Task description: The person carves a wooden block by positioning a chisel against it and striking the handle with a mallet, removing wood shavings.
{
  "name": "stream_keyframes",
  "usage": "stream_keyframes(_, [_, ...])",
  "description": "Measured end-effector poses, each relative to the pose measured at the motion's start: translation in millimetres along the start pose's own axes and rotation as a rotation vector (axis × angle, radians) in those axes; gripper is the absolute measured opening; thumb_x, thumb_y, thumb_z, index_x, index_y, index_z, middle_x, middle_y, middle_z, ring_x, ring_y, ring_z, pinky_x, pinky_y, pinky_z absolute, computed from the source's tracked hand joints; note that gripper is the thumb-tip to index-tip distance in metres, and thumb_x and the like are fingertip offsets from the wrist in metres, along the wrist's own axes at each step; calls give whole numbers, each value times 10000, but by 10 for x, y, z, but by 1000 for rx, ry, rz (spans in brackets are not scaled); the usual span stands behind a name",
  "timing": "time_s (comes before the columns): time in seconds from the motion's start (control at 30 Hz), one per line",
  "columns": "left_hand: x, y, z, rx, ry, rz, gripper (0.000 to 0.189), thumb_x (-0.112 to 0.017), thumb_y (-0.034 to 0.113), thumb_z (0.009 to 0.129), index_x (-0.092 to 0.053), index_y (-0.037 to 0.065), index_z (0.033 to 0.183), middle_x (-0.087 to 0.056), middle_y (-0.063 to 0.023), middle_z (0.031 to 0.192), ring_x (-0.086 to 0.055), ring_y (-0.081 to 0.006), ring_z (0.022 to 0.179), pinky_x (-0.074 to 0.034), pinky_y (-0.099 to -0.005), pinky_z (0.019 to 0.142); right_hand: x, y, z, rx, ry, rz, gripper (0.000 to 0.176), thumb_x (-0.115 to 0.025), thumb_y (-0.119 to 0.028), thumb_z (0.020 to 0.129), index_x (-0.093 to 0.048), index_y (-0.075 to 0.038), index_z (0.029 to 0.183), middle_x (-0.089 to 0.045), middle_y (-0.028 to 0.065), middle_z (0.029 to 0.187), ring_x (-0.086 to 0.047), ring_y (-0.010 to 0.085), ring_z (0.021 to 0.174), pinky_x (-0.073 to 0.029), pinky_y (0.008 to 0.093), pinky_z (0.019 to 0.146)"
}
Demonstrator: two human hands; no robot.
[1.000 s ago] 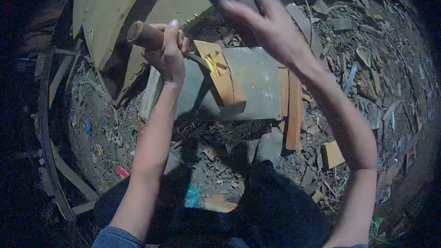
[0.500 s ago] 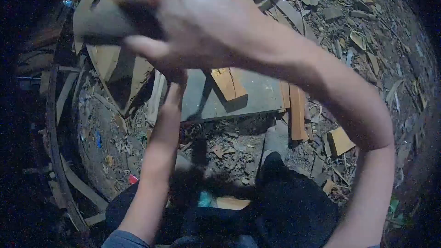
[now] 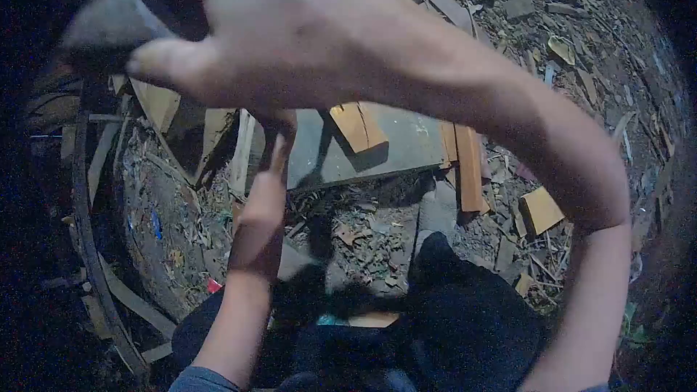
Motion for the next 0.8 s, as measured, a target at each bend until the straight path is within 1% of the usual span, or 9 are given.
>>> stream_keyframes(0.03, [4,-13,0,-61,-47,62,247,-646,37,807,-535,19,1026,-580,-13,882,-566,-147,815,-460,-300,771,10,-84,-75,102,407,-272,478,-619,-394,804,-646,-132,1203,-678,195,747,-681,332,683,-565,423,664])
stream_keyframes(0.1, [91,17,26,-158,-22,201,237,-647,37,807,-536,24,1016,-579,-13,881,-566,-147,810,-462,-299,759,-112,92,-208,-213,-99,-403,522,-616,-415,800,-620,-131,1238,-684,217,814,-687,349,752,-566,429,712])
stream_keyframes(0.13, [114,55,44,-255,-9,331,227,-647,36,807,-537,28,1006,-579,-13,881,-567,-147,806,-464,-298,748,-165,189,-289,-420,-336,-458,585,-608,-459,809,-574,-133,1295,-690,226,939,-688,351,864,-554,436,781])
stream_keyframes(0.23, [129,126,-28,-519,60,707,200,-649,34,808,-540,41,975,-577,-13,880,-568,-148,793,-470,-295,713,-190,339,-395,-372,-111,-208,632,-594,-491,821,-533,-130,1336,-673,228,1062,-674,354,958,-534,441,850])
stream_keyframes(0.3, [55,330,38,221,151,-28,193,-655,81,843,-505,82,963,-548,-13,707,-554,-134,624,-464,-278,593,-65,340,-472,-413,-6,-184,661,-601,-496,833,-522,-68,1331,-664,232,1101,-670,353,985,-518,417,887])
stream_keyframes(0.37, [166,295,102,193,185,-405,181,-646,101,875,-469,108,908,-483,1,612,-497,-111,530,-441,-279,537,24,528,-613,-507,26,-58,698,-627,-495,828,-509,-27,1332,-656,230,1130,-667,328,1008,-521,392,875])
stream_keyframes(0.5, [320,441,297,225,297,-446,226,-582,151,935,-387,144,822,-373,25,571,-390,-92,481,-376,-278,497,49,990,-986,-678,53,66,796,-633,-549,839,-433,-27,1406,-646,173,1072,-644,172,866,-516,299,693])
stream_keyframes(0.63, [147,530,293,167,205,-378,219,-583,138,933,-399,122,816,-388,16,568,-390,-86,478,-363,-267,486,43,1128,-1179,-778,53,97,768,-630,-531,855,-441,-25,1401,-643,157,1086,-636,172,867,-501,280,722])
stream_keyframes(0.8, [-18,420,211,171,172,-377,203,-615,67,902,-428,78,823,-438,-13,586,-391,-82,459,-353,-254,437,-4,1182,-1262,-689,124,148,752,-638,-514,853,-452,-25,1392,-638,132,1077,-610,153,827,-490,270,668])
Point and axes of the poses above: each hand's wrist, its own z-axis towards the middle knuckle, its own x-axis out of the back of the hand, y = z × x, the point moved 4 cm from there along z, towards the middle knuckle
